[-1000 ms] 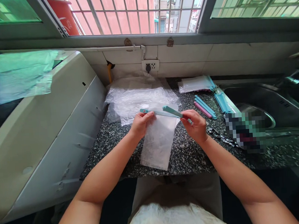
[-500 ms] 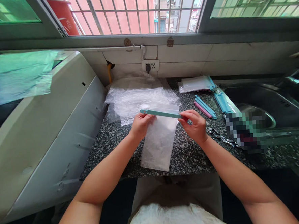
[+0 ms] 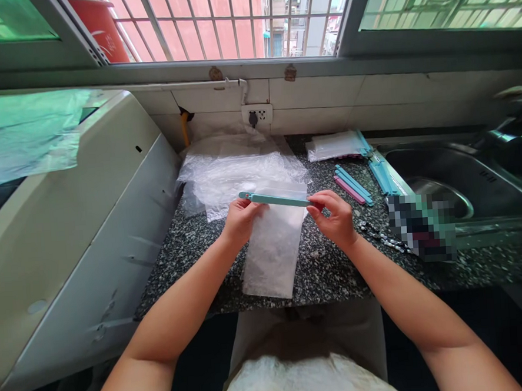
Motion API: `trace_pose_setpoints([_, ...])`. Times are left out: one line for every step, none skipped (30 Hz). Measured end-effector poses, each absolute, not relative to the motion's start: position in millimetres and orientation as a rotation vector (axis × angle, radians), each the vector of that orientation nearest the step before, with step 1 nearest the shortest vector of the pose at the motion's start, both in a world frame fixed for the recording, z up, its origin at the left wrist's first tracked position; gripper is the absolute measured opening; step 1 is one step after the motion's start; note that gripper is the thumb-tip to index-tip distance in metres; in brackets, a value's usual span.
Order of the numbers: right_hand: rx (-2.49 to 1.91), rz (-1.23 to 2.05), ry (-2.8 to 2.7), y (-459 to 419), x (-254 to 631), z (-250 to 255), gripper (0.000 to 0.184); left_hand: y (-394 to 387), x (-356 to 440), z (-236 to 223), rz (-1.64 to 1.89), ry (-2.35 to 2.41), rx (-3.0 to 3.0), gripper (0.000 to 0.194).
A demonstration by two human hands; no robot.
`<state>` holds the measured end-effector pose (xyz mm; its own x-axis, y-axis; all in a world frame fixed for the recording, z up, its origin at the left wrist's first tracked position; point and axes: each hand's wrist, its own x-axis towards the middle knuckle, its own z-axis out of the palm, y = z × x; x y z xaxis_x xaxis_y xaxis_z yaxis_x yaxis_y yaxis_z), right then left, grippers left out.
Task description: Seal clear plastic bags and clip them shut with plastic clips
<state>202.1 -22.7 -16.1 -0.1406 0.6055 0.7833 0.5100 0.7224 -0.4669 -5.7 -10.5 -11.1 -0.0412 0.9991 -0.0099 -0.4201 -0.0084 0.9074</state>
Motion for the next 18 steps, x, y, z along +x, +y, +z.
trace_pose_setpoints([-0.897,0.129,-1.786,-22.9,202.1,-16.1,0.011,-10.6,-5.7,-10.8,1.418,0.921,0.87,0.031])
trace_pose_setpoints([-0.915,0.158,-1.78,-23.2,202.0,-16.1,0.012,-10.7,-5.7,-10.5,1.422,0.93,0.875,0.03])
trace_pose_setpoints([-0.931,0.191,-1.774,-23.5,201.8,-16.2,0.013,-10.9,-5.7,-10.1,1.423,0.938,0.88,0.029])
trace_pose_setpoints([-0.944,0.226,-1.764,-23.8,201.6,-16.6,0.014,-11.1,-5.6,-9.6,1.423,0.946,0.885,0.028])
trace_pose_setpoints([-0.956,0.265,-1.75,-23.9,201.4,-17.1,0.015,-11.3,-5.5,-9.1,1.421,0.953,0.891,0.027])
trace_pose_setpoints([-0.967,0.309,-1.734,-23.9,201.1,-18.0,0.016,-11.6,-5.3,-8.6,1.417,0.96,0.9,0.026])
trace_pose_setpoints([-0.978,0.358,-1.714,-23.5,200.8,-19.1,0.017,-11.9,-5.1,-8.2,1.416,0.964,0.908,0.026])
trace_pose_setpoints([-0.988,0.411,-1.692,-22.8,200.4,-20.5,0.018,-12.2,-5.0,-7.9,1.417,0.966,0.914,0.026])
trace_pose_setpoints([-0.994,0.466,-1.667,-21.8,200.1,-22.2,0.019,-12.4,-4.9,-7.9,1.417,0.966,0.919,0.026])
trace_pose_setpoints([-0.996,0.523,-1.642,-20.5,199.8,-23.9,0.021,-12.6,-4.8,-8.0,1.415,0.964,0.92,0.026])
trace_pose_setpoints([-0.993,0.582,-1.618,-19.1,199.4,-25.4,0.023,-12.7,-4.8,-8.4,1.413,0.96,0.919,0.026])
trace_pose_setpoints([-0.987,0.642,-1.593,-17.8,199.0,-26.7,0.024,-12.7,-4.9,-9.0,1.41,0.956,0.916,0.026])
trace_pose_setpoints([-0.979,0.706,-1.569,-16.6,198.5,-27.7,0.025,-12.6,-5.0,-9.6,1.407,0.952,0.914,0.026])
trace_pose_setpoints([-0.969,0.77,-1.546,-15.6,198.0,-28.3,0.026,-12.6,-5.1,-10.3,1.404,0.949,0.913,0.026])
trace_pose_setpoints([-0.96,0.832,-1.522,-15.0,197.4,-28.5,0.027,-12.5,-5.1,-11.0,1.405,0.945,0.914,0.026])
trace_pose_setpoints([-0.951,0.887,-1.497,-14.6,196.7,-28.5,0.027,-12.4,-5.0,-11.6,1.407,0.943,0.915,0.026])
trace_pose_setpoints([-0.944,0.932,-1.471,-14.5,195.9,-28.4,0.028,-12.4,-4.9,-12.0,1.405,0.941,0.917,0.027])
trace_pose_setpoints([-0.939,0.968,-1.446,-14.5,195.1,-28.4,0.029,-12.5,-4.6,-12.4,1.404,0.939,0.921,0.027])
